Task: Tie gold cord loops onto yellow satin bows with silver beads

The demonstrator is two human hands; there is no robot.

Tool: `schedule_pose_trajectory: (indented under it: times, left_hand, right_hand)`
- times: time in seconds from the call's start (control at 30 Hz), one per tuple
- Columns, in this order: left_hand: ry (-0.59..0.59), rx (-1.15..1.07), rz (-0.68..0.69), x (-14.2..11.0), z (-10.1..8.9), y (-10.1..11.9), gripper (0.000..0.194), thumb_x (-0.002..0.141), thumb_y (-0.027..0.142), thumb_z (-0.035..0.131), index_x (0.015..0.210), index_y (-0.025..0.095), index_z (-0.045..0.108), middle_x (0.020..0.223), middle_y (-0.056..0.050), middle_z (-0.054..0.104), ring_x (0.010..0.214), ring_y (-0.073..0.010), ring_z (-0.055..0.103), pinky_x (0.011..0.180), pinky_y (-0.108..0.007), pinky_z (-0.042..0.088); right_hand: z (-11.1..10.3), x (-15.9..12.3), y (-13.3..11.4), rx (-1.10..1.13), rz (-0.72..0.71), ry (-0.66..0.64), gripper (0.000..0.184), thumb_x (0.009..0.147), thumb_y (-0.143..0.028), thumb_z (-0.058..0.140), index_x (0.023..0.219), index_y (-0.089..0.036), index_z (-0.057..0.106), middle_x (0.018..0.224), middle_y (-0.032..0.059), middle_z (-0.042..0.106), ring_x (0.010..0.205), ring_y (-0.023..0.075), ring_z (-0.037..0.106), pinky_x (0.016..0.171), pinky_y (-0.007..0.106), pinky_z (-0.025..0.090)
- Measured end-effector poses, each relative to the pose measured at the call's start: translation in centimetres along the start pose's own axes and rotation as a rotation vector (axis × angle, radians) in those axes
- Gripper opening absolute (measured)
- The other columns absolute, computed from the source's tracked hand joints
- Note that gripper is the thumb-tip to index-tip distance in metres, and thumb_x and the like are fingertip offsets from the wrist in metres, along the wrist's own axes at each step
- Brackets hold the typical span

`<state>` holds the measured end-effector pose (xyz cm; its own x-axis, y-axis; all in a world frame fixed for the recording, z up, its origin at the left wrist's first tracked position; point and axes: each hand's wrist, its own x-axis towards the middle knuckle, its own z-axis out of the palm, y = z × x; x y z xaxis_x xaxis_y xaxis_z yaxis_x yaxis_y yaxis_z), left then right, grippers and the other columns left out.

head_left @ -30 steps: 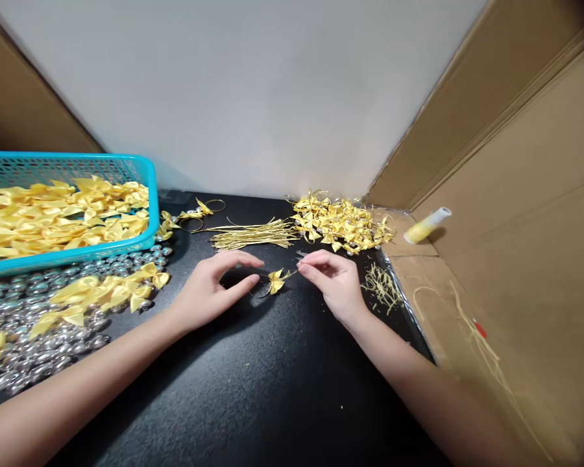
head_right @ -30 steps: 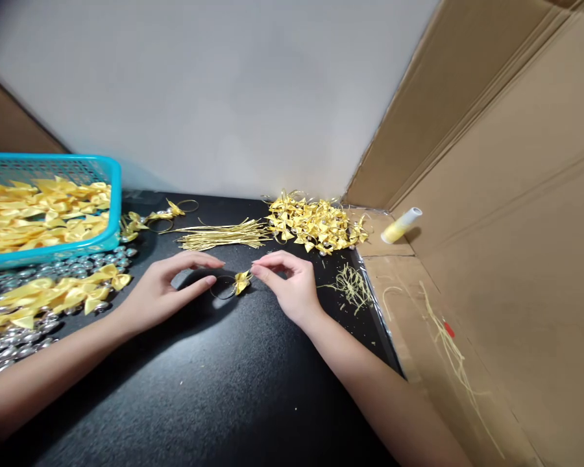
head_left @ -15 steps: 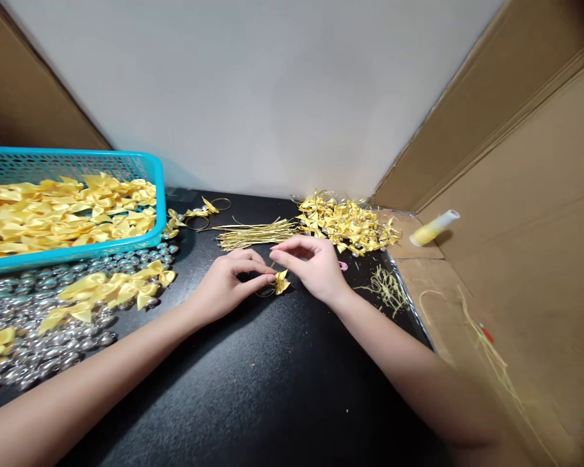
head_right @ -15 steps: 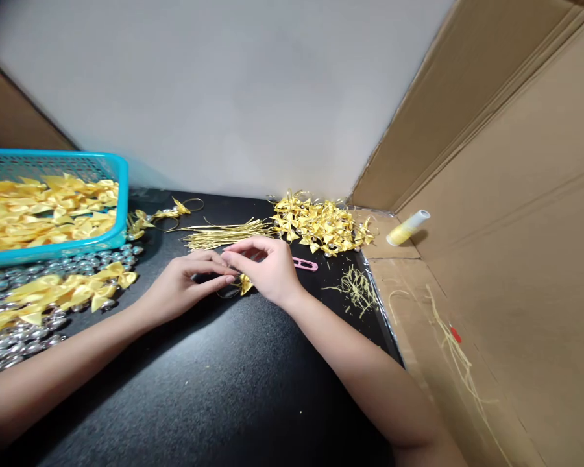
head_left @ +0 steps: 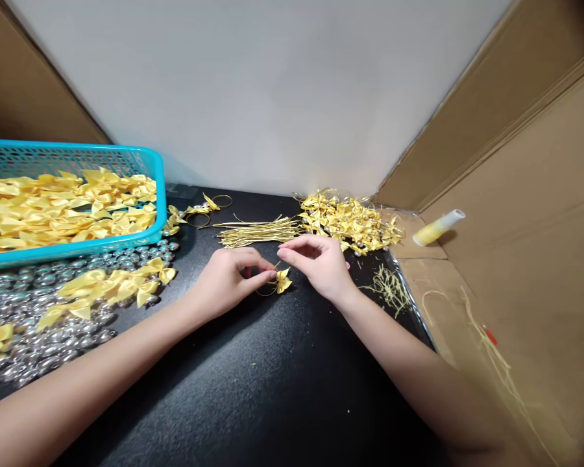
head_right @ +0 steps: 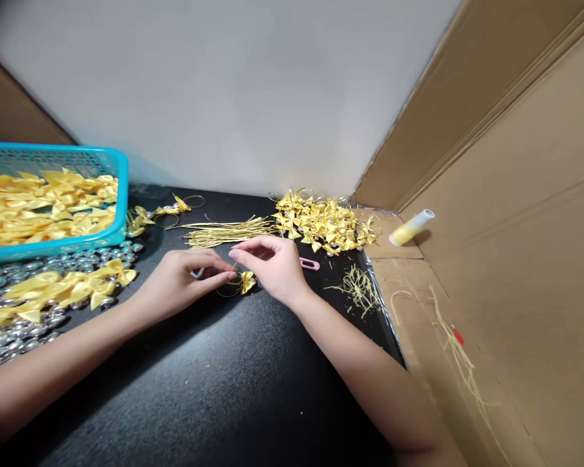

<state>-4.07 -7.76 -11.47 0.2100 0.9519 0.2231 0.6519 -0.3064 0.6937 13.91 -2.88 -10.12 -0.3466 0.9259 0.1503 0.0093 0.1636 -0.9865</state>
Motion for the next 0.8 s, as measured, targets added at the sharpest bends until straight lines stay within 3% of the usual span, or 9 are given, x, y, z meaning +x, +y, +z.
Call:
schedule_pose_trajectory:
  times: [0.23, 0.8]
  left_hand:
    - [-0.088, 0.029, -0.125, -1.0, 0.3, -0.2, 0.020, 0.086, 0.034, 0.061, 0.084, 0.023, 0.077, 0.078, 0.000, 0.077, 0.061, -0.0152, 0.062, 0.059, -0.026, 0.044]
    - [-0.121, 0.153, -0.087, -0.5, 2.0, -0.3, 0.024, 0.090, 0.032, 0.050, 0.080, 0.020, 0.067, 0.082, -0.006, 0.072, 0.078, -0.0223, 0.063, 0.070, -0.031, 0.046]
  right_hand:
    - [-0.4, 0.0, -0.2, 0.023, -0.006, 0.022, 0.020, 0.063, -0.037, 0.084, 0.070, -0.021, 0.074, 0.078, 0.0025, 0.077, 0.070, 0.0166, 0.070, 0.067, 0.033, 0.055]
    - [-1.8, 0.5, -0.8, 0.090, -0.042, 0.097, 0.013, 0.063, -0.029, 0.084, 0.068, -0.022, 0.074, 0.071, -0.0004, 0.074, 0.064, 0.0131, 0.065, 0.063, 0.030, 0.054]
